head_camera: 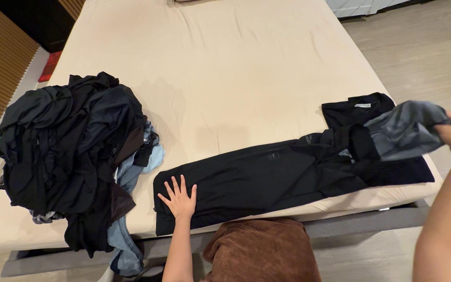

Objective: The person folds a black hooded jacket and a black short-sleeved shirt on a bed. They smooth and align each garment, fold sleeves and sides, then fold the body into a compact rectangle and place it on a growing stack of folded clothes.

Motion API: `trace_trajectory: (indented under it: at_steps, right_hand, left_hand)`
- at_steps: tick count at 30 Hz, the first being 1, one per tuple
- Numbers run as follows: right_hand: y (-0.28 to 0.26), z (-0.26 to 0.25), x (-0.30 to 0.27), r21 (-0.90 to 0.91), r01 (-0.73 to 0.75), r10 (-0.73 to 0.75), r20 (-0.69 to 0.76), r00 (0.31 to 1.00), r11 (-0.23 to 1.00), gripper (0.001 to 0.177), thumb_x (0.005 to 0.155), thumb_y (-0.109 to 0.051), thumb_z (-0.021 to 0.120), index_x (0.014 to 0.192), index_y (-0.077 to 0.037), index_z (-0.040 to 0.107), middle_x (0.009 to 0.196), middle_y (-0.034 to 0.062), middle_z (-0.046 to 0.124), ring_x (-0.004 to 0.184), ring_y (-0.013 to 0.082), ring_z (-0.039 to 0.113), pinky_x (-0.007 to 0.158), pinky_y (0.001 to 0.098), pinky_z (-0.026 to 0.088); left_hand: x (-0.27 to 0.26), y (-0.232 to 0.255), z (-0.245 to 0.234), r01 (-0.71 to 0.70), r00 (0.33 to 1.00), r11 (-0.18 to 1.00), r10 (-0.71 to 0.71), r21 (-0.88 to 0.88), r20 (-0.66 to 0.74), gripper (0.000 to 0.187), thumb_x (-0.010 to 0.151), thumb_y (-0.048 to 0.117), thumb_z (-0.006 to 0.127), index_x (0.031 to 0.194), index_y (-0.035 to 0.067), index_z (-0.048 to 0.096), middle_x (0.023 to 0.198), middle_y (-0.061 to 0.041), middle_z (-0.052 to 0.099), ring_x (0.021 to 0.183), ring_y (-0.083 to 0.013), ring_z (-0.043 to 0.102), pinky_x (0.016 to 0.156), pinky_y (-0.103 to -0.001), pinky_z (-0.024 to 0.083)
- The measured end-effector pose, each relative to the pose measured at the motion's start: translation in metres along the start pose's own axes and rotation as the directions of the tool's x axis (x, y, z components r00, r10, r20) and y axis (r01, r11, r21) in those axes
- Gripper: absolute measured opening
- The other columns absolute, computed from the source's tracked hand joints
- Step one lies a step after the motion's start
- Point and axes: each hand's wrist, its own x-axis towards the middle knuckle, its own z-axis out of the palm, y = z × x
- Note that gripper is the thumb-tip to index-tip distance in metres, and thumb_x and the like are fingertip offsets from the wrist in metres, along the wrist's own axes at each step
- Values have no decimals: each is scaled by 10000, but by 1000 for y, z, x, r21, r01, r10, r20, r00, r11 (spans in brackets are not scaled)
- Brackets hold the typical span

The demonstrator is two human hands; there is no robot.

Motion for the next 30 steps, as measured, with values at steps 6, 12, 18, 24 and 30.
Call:
trace_trajectory:
  at_steps: [6,12,18,24,30]
  right_hand:
    - [5,7,-15,-737,211,-500,-194,844,642,216,864,70,593,1038,-41,657,1169,164,682,989,378,663,878,430,541]
    - [-3,6,-12,-290,-238,122,-368,922,927,303,844,-47,736,1109,46,619,1088,285,691,972,409,686,822,472,538]
    - [-14,-36,-2,557,-637,564,328,758,532,527,982,-492,616,1269,-50,628,1177,124,709,1033,234,684,925,413,494]
    - [-17,-37,1,83,-708,647,343,681,701,702,905,-501,772,1271,88,662,1231,204,716,1115,299,664,960,485,526]
    - [-5,-40,-2,-449,-422,581,316,750,788,713,614,-390,973,1183,9,812,1162,204,817,1085,360,745,975,458,535]
  left_hand:
    - [1,0,3,-4,1000,999,4,-36,1,733,977,682,333,1612,320,277,1690,-54,222,1558,-353,140,1180,-706,0]
    - [1,0,4,-1,1000,999,1,-52,7,734,975,686,332,1609,320,274,1689,-58,220,1561,-350,131,1177,-705,-7]
    - [3,2,5,-9,1000,999,8,-45,-20,739,972,690,333,1610,320,290,1686,-61,237,1560,-355,146,1180,-708,-1]
    - [-1,-1,5,-19,998,998,14,-68,-64,733,977,685,339,1605,310,316,1683,-75,262,1560,-362,165,1182,-716,12]
    - [-1,0,-1,-30,996,999,29,-10,-84,735,981,693,335,1605,306,332,1686,-88,282,1565,-377,183,1178,-723,28]
